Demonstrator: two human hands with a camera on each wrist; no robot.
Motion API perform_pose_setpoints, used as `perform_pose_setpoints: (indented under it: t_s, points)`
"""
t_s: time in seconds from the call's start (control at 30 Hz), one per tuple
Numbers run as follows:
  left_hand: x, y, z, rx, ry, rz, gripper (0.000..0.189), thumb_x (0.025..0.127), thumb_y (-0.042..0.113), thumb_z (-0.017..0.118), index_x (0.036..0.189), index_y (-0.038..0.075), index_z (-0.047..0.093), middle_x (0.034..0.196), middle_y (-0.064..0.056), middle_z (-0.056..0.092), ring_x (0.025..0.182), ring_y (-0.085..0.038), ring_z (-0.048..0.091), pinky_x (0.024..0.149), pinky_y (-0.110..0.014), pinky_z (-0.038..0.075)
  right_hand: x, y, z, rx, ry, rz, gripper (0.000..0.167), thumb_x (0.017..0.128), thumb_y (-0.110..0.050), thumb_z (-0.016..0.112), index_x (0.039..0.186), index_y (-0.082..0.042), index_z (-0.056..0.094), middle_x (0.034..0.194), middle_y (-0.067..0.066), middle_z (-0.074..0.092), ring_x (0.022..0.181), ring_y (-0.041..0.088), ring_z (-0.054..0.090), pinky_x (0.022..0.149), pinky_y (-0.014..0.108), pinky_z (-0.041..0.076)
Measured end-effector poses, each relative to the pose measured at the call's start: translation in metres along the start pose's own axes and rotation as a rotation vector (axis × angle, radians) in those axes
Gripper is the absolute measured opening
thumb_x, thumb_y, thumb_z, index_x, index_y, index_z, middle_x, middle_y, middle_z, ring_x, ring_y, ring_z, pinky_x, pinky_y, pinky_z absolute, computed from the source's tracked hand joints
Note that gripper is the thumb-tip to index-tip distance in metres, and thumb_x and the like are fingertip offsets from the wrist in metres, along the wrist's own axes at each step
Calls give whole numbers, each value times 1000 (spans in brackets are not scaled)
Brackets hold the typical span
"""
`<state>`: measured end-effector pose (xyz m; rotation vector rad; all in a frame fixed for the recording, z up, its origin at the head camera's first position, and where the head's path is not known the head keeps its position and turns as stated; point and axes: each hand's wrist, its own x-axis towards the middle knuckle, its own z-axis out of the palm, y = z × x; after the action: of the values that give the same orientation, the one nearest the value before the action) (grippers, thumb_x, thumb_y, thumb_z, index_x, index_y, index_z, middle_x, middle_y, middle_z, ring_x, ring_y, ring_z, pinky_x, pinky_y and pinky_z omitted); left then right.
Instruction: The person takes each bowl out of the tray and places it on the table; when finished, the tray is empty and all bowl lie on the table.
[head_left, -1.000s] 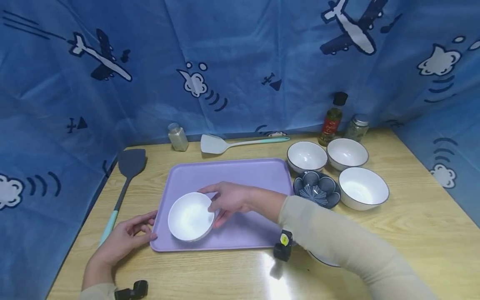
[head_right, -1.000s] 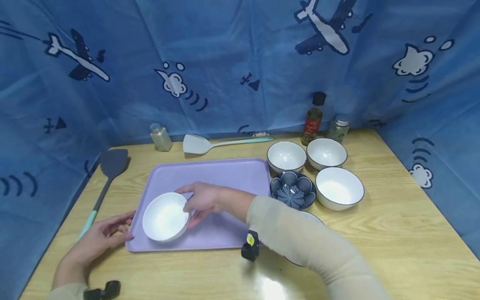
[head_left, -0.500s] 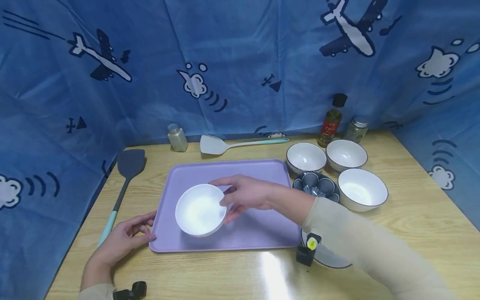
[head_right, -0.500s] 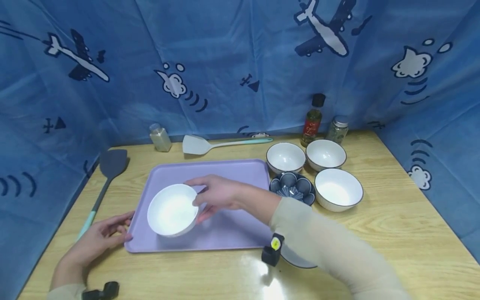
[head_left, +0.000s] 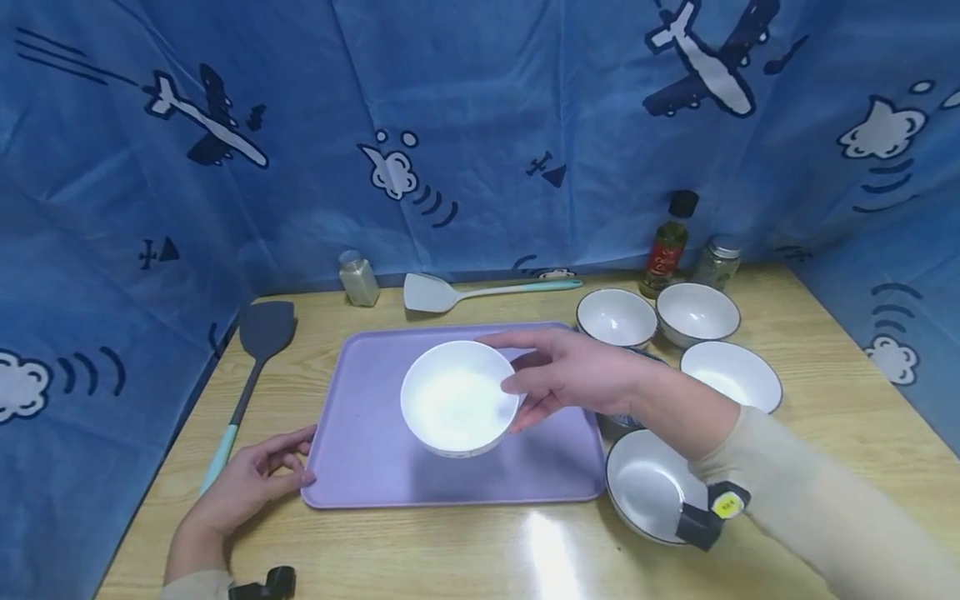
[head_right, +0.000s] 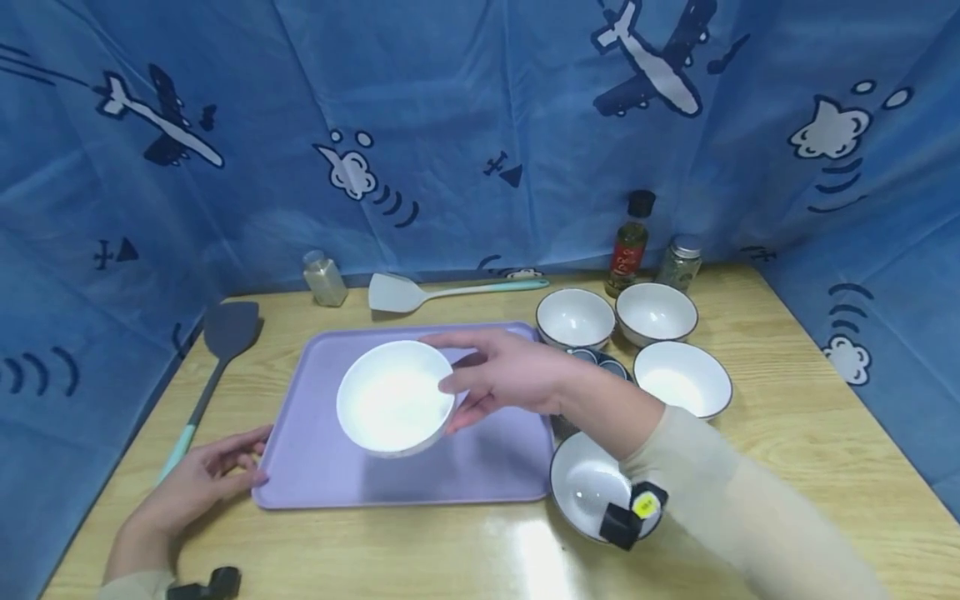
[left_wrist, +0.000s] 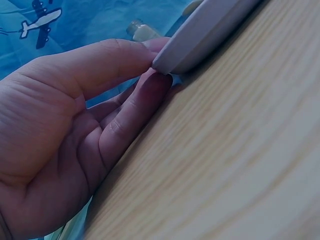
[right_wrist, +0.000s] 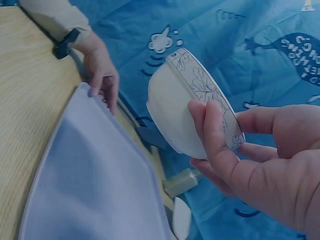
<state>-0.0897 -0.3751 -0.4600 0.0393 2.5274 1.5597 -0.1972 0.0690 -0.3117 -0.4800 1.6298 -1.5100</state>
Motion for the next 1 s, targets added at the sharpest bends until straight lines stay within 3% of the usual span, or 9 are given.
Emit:
perform_pose_setpoints:
  t_s: [0.33,0.53,0.67,1.0]
  points:
    - [4,-3,3,-24,-11,5,68,87,17,78,145,0,48,119,-16,60,92,-9,63,80,-21,52,-61,15,-30,19,-7,-47,69,97,-7,62,157,-13,30,131,22,57,87,31,73,81,45,59]
    - [-1,-5,0,-12,1,-43,70,85,20,79,146,4,49,118,-14,60,92,-10,63,80,-21,52,-96,34,-44,13,-5,-60,66,99,-6,58,157,-12,26,126,21,60,92,38,73,84,51,56]
    - [-1,-3,-2,14,8,-29,68,86,22,79,146,5,49,119,-15,61,92,-11,63,80,-21,51,-119,47,-57,14,8,-64,62,102,-4,52,157,-16,27,135,17,56,99,41,70,85,53,55]
    - [1,-2,0,-3,1,-27,69,85,19,79,145,3,49,118,-13,62,90,-11,64,80,-21,52,-168,77,-101,-22,38,-25,60,105,0,41,156,-30,30,141,-3,54,110,33,66,84,53,56]
